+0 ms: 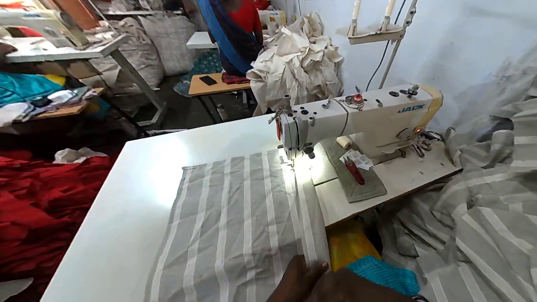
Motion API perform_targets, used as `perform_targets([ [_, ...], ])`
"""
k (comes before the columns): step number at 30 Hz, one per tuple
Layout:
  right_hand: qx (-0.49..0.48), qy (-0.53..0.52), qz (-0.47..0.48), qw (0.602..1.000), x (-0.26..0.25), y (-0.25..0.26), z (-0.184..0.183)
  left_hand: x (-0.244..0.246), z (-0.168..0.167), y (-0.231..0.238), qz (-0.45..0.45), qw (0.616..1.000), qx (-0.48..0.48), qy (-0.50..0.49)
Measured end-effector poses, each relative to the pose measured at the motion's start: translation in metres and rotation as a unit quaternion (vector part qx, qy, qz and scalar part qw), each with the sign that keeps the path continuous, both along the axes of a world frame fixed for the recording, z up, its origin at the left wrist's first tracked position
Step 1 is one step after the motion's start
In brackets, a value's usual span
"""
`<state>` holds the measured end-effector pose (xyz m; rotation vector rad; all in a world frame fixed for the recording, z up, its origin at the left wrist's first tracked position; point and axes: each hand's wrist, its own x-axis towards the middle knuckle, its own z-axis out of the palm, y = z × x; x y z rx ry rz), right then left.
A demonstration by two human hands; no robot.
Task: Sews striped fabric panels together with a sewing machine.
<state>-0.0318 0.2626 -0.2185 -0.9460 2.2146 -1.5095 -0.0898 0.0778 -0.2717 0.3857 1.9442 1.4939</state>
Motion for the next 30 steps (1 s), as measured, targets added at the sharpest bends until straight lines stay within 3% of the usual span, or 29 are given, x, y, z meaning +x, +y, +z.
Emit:
perform_targets([
  [2,-0.013,0.024,-0.213,0.977,-0.025,0.007,-0.001,0.002,-0.006,0.000,-0.034,0.997,-0.016,0.068],
  [3,0.026,0.051,-0.298,0.953,-0.043,0.007,-0.003,0.001,-0.004,0.004,-0.053,0.995,-0.041,0.076],
  [5,0.161,0.029,-0.354,0.921,-0.080,0.004,-0.001,-0.002,0.008,0.017,-0.087,0.988,-0.100,0.076],
  [8,0.301,-0.071,-0.320,0.896,-0.120,-0.008,0.009,-0.004,0.034,0.036,-0.134,0.970,-0.179,0.091],
  [12,0.388,-0.042,-0.299,0.871,-0.119,-0.016,0.019,-0.005,0.041,0.043,-0.161,0.953,-0.240,0.093],
  [15,0.425,-0.054,-0.253,0.867,-0.106,-0.022,0.018,-0.007,0.032,0.042,-0.167,0.954,-0.227,0.101],
  [26,0.436,-0.097,-0.210,0.870,-0.103,-0.016,0.024,-0.018,0.028,0.041,-0.166,0.963,-0.178,0.111],
  [30,0.434,-0.090,-0.206,0.873,-0.102,-0.014,0.024,-0.017,0.017,0.040,-0.167,0.969,-0.121,0.138],
])
